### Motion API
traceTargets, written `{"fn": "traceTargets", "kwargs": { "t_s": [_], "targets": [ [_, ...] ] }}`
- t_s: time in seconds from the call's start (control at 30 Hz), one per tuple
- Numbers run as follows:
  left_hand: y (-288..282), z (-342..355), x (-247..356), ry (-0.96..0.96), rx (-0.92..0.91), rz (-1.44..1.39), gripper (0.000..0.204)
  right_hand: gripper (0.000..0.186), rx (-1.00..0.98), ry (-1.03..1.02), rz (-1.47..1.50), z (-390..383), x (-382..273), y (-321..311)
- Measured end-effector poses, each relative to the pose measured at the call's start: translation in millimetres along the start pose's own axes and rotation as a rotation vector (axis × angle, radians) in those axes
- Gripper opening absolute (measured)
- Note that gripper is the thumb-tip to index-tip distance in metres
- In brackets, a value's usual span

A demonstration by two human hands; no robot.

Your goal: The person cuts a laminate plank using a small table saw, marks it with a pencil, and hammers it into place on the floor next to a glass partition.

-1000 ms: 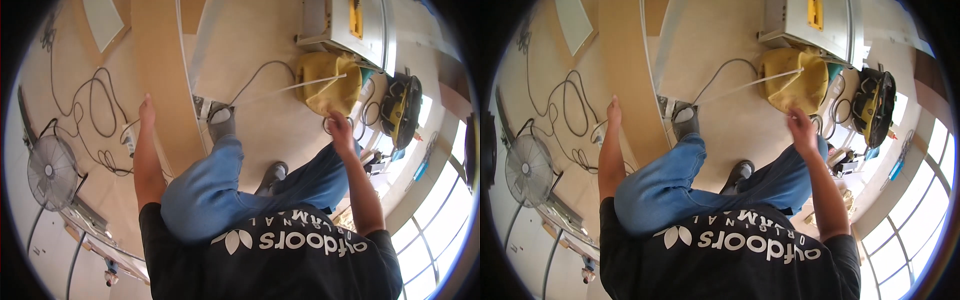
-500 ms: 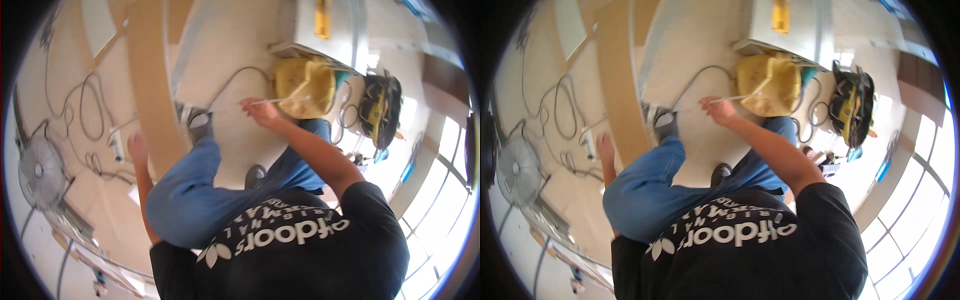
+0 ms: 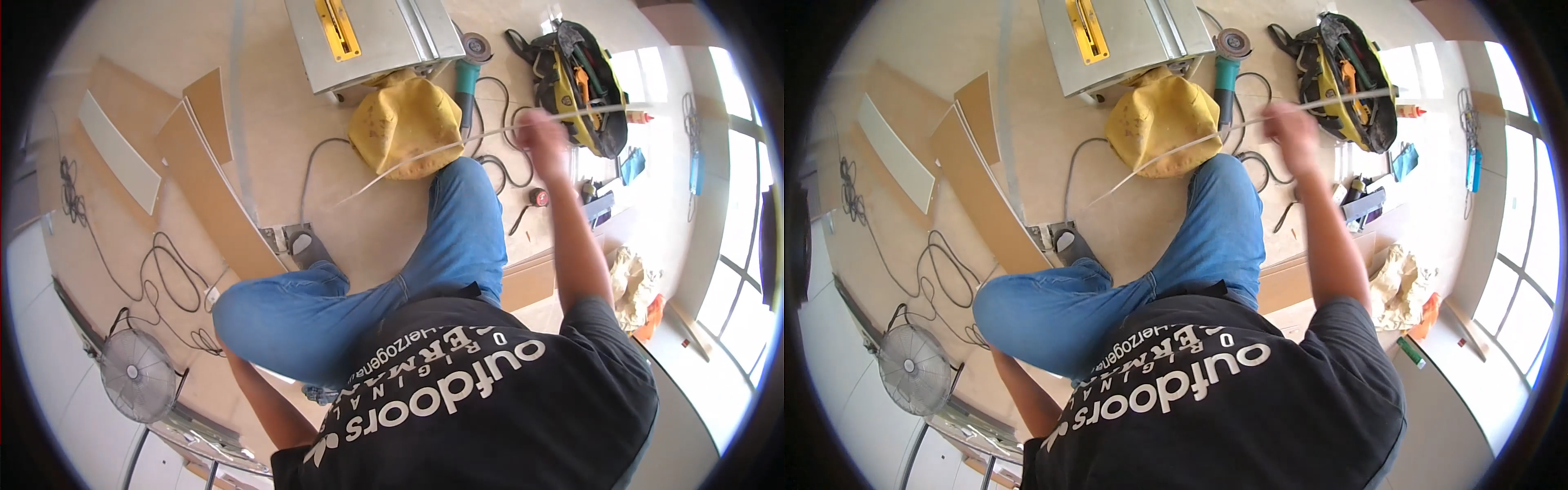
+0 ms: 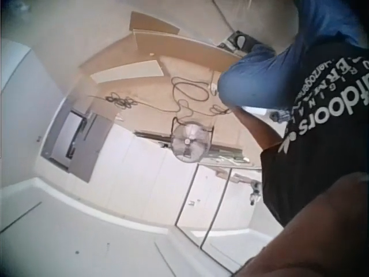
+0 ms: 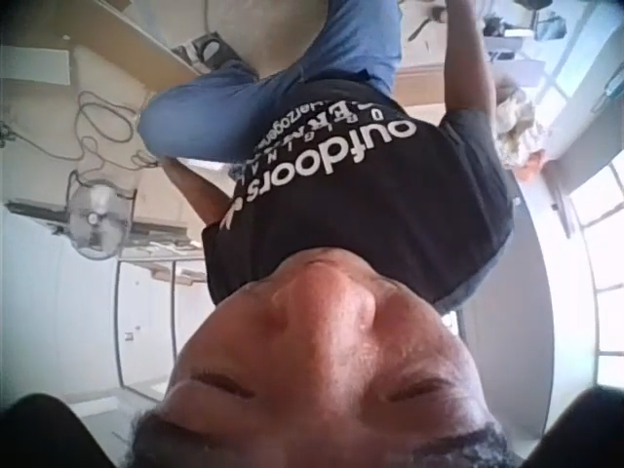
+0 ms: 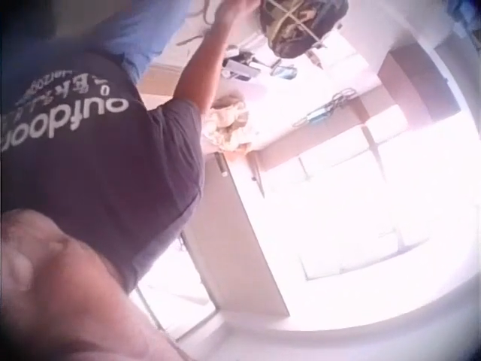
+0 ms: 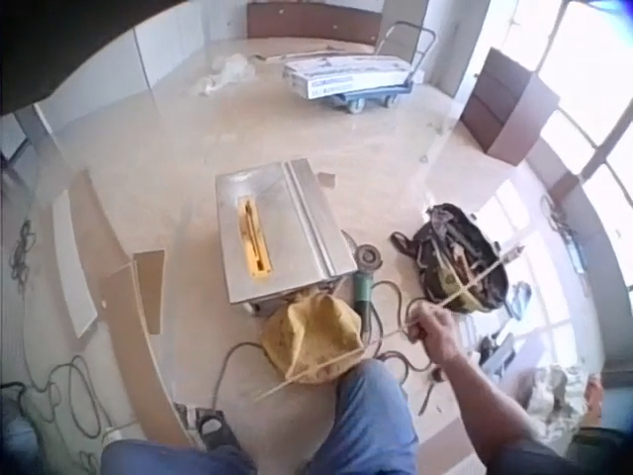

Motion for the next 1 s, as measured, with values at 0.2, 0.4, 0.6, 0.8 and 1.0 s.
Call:
{"fn": "traceTargets", "kwargs": {
  "t_s": [0.2, 0.4, 0.6, 0.8, 1.0],
  "targets": [
    [-20, 58, 99, -0.025, 0.044, -0.117, 0.028, 0.025, 0.733, 0.141, 0.768, -12, 83, -197],
    [55, 2, 273, 0.405, 0.036, -0.269, 0.027, 0.042, -0.027, 0.406, -0.074, -49, 247, -77],
    [138, -50, 294, 0.660, -0.110, 0.086, 0.015, 0.043, -0.309, 0.097, -0.648, -65, 280, 24],
    [160, -57, 313, 1.065, -0.046, 0.665, 0.019, 0.039, -0.563, 0.634, -0.865, -88, 330, 52],
    [167, -37, 336, 1.100, -0.094, 0.712, 0.019, 0.039, -0.483, 0.482, -1.228, -70, 298, 54]
  ]
}}
Point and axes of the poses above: each hand's wrist, its own z-axis towards the middle knuckle, its own y-axis out of the palm, x = y × z, the point moved 6 cm from there along z, towards the middle knuckle, and after that the axes turned 2 degrees about -x, right-handed, at the moved point
